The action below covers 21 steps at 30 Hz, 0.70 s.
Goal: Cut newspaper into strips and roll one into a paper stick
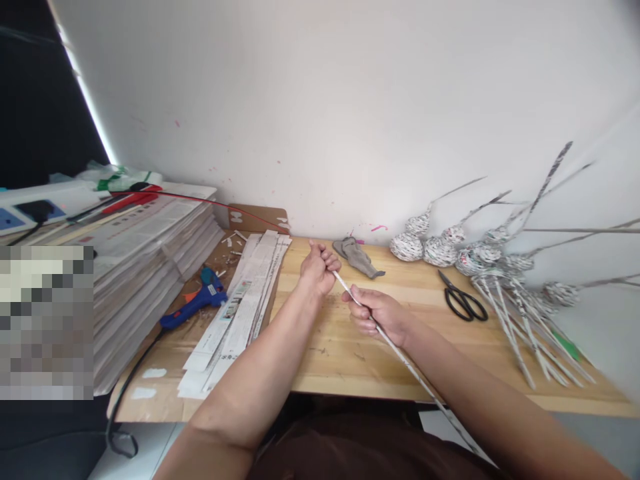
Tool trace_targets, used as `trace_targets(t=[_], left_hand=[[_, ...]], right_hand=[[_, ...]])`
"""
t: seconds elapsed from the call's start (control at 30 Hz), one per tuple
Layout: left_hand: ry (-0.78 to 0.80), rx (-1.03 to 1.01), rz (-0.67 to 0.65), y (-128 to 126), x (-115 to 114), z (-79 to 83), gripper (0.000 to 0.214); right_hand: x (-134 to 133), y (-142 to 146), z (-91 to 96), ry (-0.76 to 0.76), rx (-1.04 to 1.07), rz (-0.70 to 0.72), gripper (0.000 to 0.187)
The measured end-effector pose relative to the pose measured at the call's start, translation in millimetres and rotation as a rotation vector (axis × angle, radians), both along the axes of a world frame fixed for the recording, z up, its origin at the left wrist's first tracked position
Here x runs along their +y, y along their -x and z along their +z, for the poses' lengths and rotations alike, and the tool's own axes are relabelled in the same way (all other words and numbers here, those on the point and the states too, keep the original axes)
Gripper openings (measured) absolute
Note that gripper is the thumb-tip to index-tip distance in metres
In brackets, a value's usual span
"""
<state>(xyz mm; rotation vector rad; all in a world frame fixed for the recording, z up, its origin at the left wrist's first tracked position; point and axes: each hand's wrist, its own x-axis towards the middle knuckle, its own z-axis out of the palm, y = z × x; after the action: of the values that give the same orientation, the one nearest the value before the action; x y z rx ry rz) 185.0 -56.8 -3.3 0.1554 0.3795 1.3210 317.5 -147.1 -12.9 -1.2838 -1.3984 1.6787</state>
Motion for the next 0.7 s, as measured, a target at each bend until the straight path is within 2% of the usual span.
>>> trace_targets(t=[0.03,0.07,0.17,0.2,0.23,0.33,0.37,0.4,0.5,0.53,0.7], left_hand=[[-0.004,0.001,0.005,-0.4,0.2,-0.4,0.043],[-0.008,0.004,0.008,-1.0,0.4,-1.0,0.043],[-0.013,0.016,0.004,-3.5,0.1,-2.4,0.043],[-0.015,0.020,-0.005,-4.1,-0.2,-2.4,0.043],[-0.020,0.022,-0.014,-4.5,-0.6,-2.3,0.043],[-0.030,0.020,-0.032,-4.0,-1.2,-1.1,0.043],[-0.030,0.021,-0.033,-3.6,-1.3,-0.8,0.043],[-0.028,0.024,-0.033,-3.1,-1.3,-0.8,0.043],[-0.020,0.036,-0.035,-2.6,-1.9,-1.7,0.043],[-0.021,0.037,-0.037,-2.7,-2.3,-2.1,0.043],[-0.032,0.026,-0.044,-3.7,-3.7,-2.5,0.044]], right_hand=[[1.3,0.7,-0.5,0.017,0.011,0.002,0.046],[2.8,1.4,-0.7,-0.034,-0.024,-0.017,0.045],[8.1,4.2,0.8,-0.333,-0.204,-0.110,0.040],[10.1,5.2,1.7,-0.367,-0.217,-0.127,0.039],[12.1,6.0,2.6,-0.335,-0.185,-0.125,0.040],[16.3,6.5,3.8,-0.060,0.009,-0.051,0.045],[16.9,6.0,3.7,-0.023,0.028,-0.038,0.046],[17.2,5.3,3.2,-0.046,0.003,-0.045,0.046],[17.0,3.5,1.4,-0.287,-0.132,-0.141,0.039],[16.9,3.3,0.8,-0.314,-0.128,-0.150,0.037],[17.8,5.7,-2.3,-0.065,0.029,-0.032,0.044]])
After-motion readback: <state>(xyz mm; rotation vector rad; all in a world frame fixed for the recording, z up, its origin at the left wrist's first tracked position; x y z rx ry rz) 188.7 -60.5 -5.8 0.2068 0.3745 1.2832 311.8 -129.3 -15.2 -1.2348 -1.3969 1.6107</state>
